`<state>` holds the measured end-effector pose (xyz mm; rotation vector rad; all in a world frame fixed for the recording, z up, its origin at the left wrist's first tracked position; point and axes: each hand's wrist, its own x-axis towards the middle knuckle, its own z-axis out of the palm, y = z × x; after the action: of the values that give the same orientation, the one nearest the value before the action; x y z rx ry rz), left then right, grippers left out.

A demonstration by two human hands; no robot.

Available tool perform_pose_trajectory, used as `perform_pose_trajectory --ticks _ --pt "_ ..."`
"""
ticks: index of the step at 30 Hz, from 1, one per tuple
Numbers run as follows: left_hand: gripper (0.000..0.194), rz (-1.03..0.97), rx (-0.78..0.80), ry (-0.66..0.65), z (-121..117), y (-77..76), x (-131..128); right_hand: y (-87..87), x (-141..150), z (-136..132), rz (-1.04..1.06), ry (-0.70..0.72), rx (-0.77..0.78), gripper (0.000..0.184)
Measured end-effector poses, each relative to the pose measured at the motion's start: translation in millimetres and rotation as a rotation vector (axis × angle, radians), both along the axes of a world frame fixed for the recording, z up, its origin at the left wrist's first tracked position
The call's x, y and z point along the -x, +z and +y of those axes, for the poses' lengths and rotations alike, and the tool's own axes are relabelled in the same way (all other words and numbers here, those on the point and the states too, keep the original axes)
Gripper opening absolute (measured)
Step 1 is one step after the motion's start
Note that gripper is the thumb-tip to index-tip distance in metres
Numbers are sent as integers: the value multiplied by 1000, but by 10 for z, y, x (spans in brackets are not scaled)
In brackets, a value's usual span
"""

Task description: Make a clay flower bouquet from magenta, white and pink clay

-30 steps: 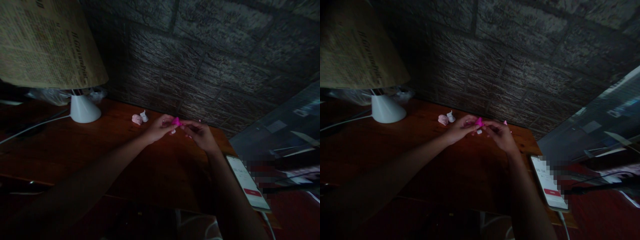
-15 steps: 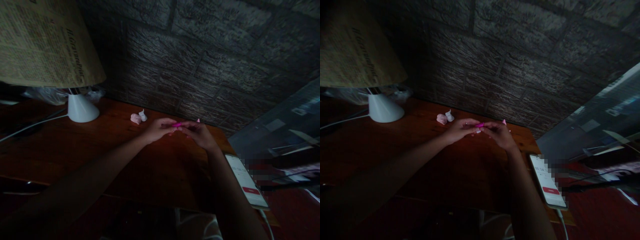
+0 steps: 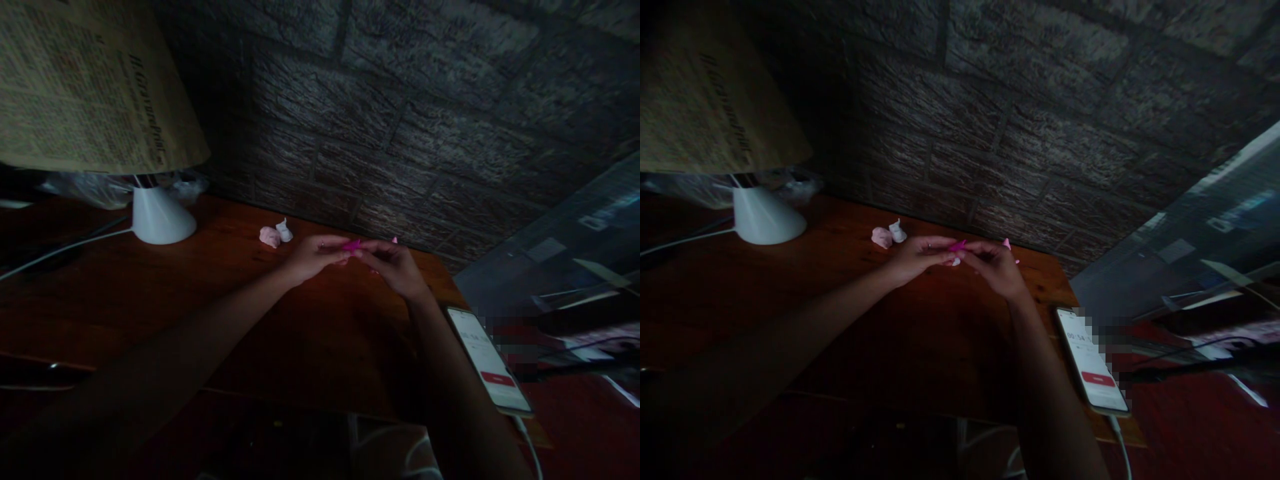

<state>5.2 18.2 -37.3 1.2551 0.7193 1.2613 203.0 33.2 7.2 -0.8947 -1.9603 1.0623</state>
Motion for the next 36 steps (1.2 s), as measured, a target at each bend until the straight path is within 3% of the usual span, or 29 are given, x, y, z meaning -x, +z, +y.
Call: perform_pose_trajectory --ticks 6,17,23,29,36 --pt "39 63 29 68 15 -18 8 -53 -105 69 -89 68 45 26" --pt "31 67 6 114 16 -31 -14 -10 -40 25 -165 -43 -19 38" --pt "29 62 -12 96 15 -55 -19 -32 4 23 -127 -100 -32 36" --pt "38 16 -8 83 17 -47 -12 -52 -28 38 -67 20 51 33" --pt "31 31 -11 76 4 -29 -21 -42 -34 37 -63 -13 82 32"
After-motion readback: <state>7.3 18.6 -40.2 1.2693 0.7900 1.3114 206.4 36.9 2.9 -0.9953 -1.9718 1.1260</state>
